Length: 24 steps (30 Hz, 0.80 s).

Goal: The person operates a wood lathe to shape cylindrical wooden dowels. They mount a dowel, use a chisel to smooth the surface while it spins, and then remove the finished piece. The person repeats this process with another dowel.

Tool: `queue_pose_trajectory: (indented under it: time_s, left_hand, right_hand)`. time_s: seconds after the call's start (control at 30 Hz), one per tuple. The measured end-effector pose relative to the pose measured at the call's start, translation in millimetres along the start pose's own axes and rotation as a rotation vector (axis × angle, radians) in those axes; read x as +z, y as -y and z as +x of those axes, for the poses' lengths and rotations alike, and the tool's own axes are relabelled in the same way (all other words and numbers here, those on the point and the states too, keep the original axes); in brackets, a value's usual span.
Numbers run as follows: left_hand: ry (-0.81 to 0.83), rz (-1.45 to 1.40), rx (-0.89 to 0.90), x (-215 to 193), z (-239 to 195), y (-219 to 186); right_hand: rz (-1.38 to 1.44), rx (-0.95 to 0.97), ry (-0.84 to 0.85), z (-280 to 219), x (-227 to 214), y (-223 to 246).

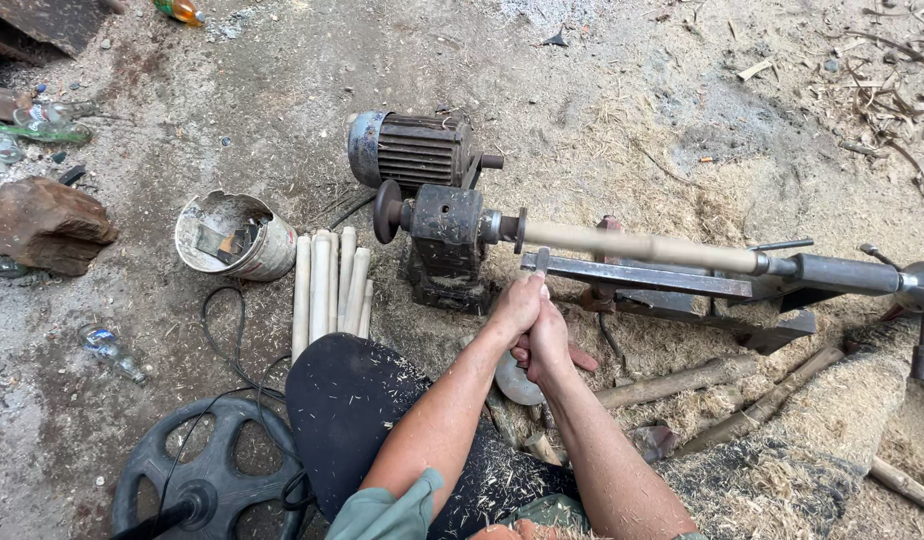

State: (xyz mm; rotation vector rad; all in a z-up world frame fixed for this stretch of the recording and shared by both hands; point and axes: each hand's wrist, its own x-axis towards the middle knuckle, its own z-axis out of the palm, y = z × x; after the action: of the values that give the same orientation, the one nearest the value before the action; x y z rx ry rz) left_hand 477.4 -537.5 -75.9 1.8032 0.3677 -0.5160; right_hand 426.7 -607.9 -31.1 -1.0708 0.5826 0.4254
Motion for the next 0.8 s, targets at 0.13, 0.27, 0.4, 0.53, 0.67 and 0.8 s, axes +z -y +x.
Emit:
queue_pose_trajectory:
  time_s: [0.13,0.27,0.4,0.53,0.67,0.8]
  left_hand:
    - [-0.001,-0.135,-0.023,-6,3,5]
    - [0.034,-0.191,0.049,-10,8,12]
    - [0.008,-0.221,0.000,-17,3,10]
    - [0.022,-0.181,-0.038,-25,-2,1]
    - [0.046,-0.174,-0.041,-20,-5,1]
    - [0.036,-0.062,0.081,-7,4,3]
  right_hand:
    - [0.031,0.007,0.026,4,6,-4]
    - [0.086,-0.006,0.034,5,11,-8]
    - [0.070,0.003,0.050,3,17,-8]
    - [0.035,0.029,0.051,-3,25,-3]
    - [0.030,-0.026,0.077,-6,21,0]
    - [0.057,-0.046,0.021,-6,11,-2]
